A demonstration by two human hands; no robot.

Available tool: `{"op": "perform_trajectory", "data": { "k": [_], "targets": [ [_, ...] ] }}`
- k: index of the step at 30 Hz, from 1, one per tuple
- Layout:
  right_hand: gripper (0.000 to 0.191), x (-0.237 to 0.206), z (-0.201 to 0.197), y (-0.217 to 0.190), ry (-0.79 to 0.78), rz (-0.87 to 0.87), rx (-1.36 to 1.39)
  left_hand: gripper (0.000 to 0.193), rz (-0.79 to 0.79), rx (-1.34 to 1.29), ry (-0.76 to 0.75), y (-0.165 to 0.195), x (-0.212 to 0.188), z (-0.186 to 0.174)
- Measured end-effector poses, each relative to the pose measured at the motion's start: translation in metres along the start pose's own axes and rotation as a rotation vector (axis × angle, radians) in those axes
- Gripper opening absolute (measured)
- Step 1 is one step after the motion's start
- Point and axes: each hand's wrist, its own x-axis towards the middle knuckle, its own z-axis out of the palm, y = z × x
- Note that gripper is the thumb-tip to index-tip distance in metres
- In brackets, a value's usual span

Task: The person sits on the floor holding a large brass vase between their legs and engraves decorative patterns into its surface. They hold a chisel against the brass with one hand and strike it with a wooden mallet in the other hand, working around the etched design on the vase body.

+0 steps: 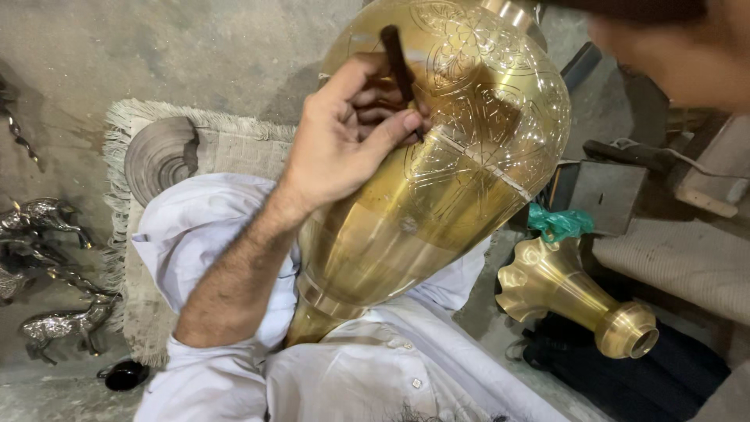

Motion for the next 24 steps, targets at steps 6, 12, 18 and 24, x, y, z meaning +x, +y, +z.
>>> {"op": "perform_trajectory", "data": {
  "k": [6,12,18,24],
  "targets": [
    [0.044,-0.024,0.012,0.001,0.064,0.08,0.138,0.041,-0.036,0.261,-0.257,0.005,0.019,-0.023],
    [0.046,-0.081,0.015,-0.021,0.157,0.262,0.292,0.042,0.208,0.374,-0.531,0.011,0.051,-0.031],
    [0.051,-0.137,0.032,-0.043,0.179,0.327,0.126,0.04,0.159,0.44,-0.812,0.021,0.079,-0.022],
    [0.048,-0.165,0.075,-0.056,0.32,0.32,-0.011,0.04,0.303,0.411,-0.965,0.031,0.091,-0.012]
  ]
}}
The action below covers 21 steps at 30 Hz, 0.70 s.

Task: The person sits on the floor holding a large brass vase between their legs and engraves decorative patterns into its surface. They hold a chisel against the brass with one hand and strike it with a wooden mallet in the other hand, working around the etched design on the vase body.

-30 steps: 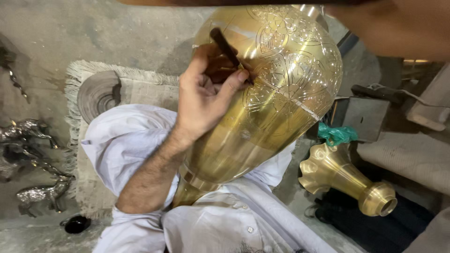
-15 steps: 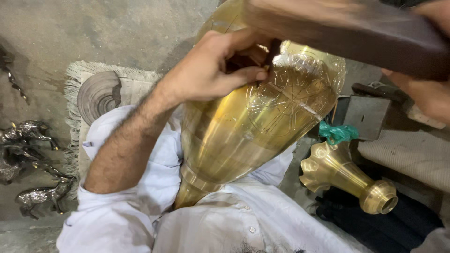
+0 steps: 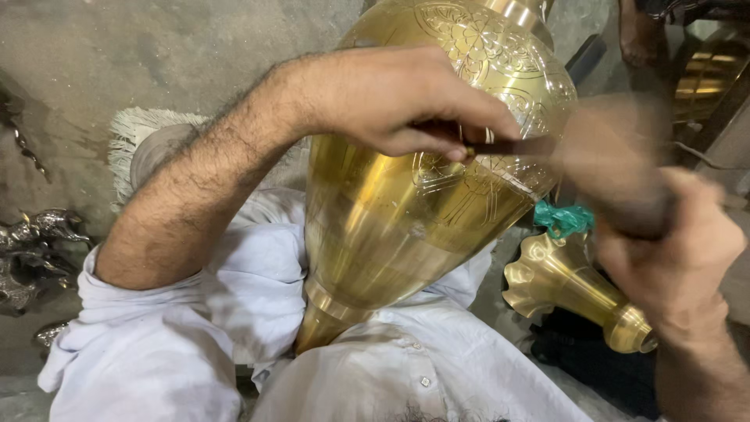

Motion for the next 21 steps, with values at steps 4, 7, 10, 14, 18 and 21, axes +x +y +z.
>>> {"op": "perform_trajectory", "data": {
  "k": [4,7,10,14,18,21],
  "targets": [
    [0.035,-0.013,0.014,-0.004,0.007,0.042,-0.072,0.043,-0.062,0.056,-0.104,0.004,0.003,0.0],
    [0.055,-0.012,0.017,-0.009,0.088,0.004,0.087,0.041,-0.001,0.083,-0.104,0.005,0.003,0.0],
    [0.049,-0.008,0.02,-0.013,-0.091,0.268,0.131,0.04,-0.065,0.023,-0.108,0.0,0.007,-0.002],
    [0.047,-0.003,0.023,-0.012,-0.216,0.302,0.098,0.043,-0.078,0.01,-0.093,-0.004,0.004,-0.005],
    [0.045,-0.005,0.015,-0.008,-0.039,0.208,0.15,0.042,-0.016,-0.026,-0.098,-0.005,0.006,-0.007],
    [0.032,-0.009,0.002,-0.003,0.001,0.229,0.359,0.037,-0.092,-0.001,-0.14,-0.004,0.007,-0.007]
  ]
}}
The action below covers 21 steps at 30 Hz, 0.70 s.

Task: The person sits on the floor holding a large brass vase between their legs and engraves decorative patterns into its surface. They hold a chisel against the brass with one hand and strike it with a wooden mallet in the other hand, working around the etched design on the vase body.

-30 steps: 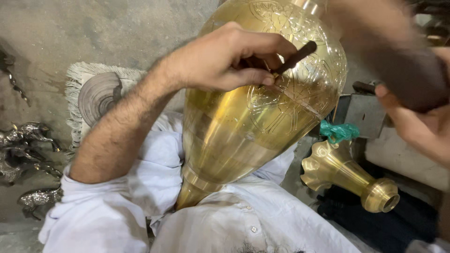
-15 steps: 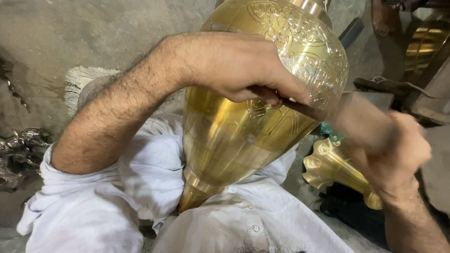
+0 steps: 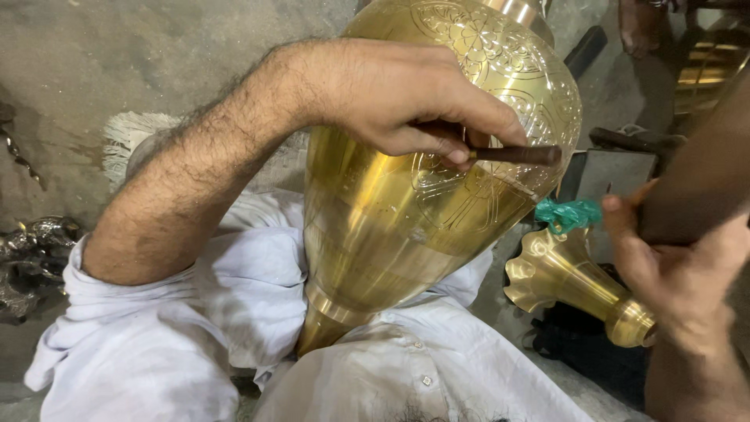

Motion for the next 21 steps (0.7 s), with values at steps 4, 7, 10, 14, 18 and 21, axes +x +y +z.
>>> {"op": "perform_trajectory", "data": {
  "k": [4,7,10,14,18,21],
  "targets": [
    [0.034,0.001,-0.015,0.007,-0.06,-0.054,-0.216,0.037,0.06,-0.028,0.061,-0.001,-0.006,0.001],
    [0.019,0.011,-0.014,0.01,-0.156,0.123,0.07,0.039,0.046,-0.021,0.159,-0.001,-0.015,0.007],
    [0.019,0.039,-0.022,0.006,-0.192,-0.043,-0.051,0.039,0.018,-0.029,0.243,-0.004,-0.019,0.017],
    [0.02,0.09,-0.025,-0.013,-0.266,-0.172,-0.172,0.038,0.02,-0.02,0.443,-0.003,-0.034,0.036],
    [0.021,0.138,-0.024,-0.038,-0.331,-0.287,-0.271,0.04,-0.161,-0.084,0.613,-0.003,-0.046,0.061],
    [0.022,0.164,-0.017,-0.052,-0.386,-0.36,-0.347,0.031,-0.387,-0.147,0.736,0.002,-0.05,0.082]
  ]
}}
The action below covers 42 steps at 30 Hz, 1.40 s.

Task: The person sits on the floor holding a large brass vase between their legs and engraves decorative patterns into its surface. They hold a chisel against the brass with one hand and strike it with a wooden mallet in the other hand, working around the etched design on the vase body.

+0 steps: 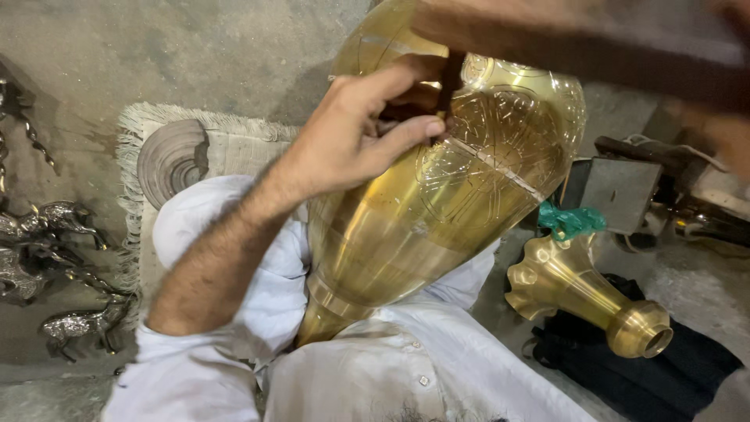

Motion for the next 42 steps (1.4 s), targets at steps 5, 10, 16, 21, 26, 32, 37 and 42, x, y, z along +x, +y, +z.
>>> {"op": "perform_trajectory", "data": {
  "k": [5,10,16,21,26,32,37,42],
  "targets": [
    [0.024,0.034,-0.014,-0.005,-0.081,-0.054,-0.114,0.033,0.01,-0.213,0.254,0.003,-0.021,0.025],
    [0.026,0.058,-0.032,-0.029,-0.152,-0.098,-0.234,0.036,-0.121,-0.54,0.411,0.004,-0.025,0.044],
    [0.027,0.068,-0.058,-0.061,-0.112,-0.217,-0.391,0.041,-0.091,-0.431,0.475,0.004,-0.02,0.047],
    [0.033,0.049,-0.065,-0.065,-0.025,-0.2,-0.407,0.029,-0.012,-0.463,0.545,0.006,-0.036,0.053],
    [0.043,-0.035,-0.031,-0.016,0.151,0.035,-0.008,0.033,-0.058,-0.388,0.761,0.0,-0.096,0.023],
    [0.039,-0.131,0.185,0.004,0.412,0.547,0.991,0.036,-0.296,-0.238,0.712,-0.003,-0.185,0.013],
    [0.035,-0.169,0.301,-0.074,0.485,1.057,1.773,0.029,-0.412,0.4,0.78,0.004,-0.205,0.017],
    [0.041,-0.173,0.312,-0.132,0.69,0.697,2.183,0.029,-0.207,0.565,0.824,0.026,-0.182,0.028]
  ]
}}
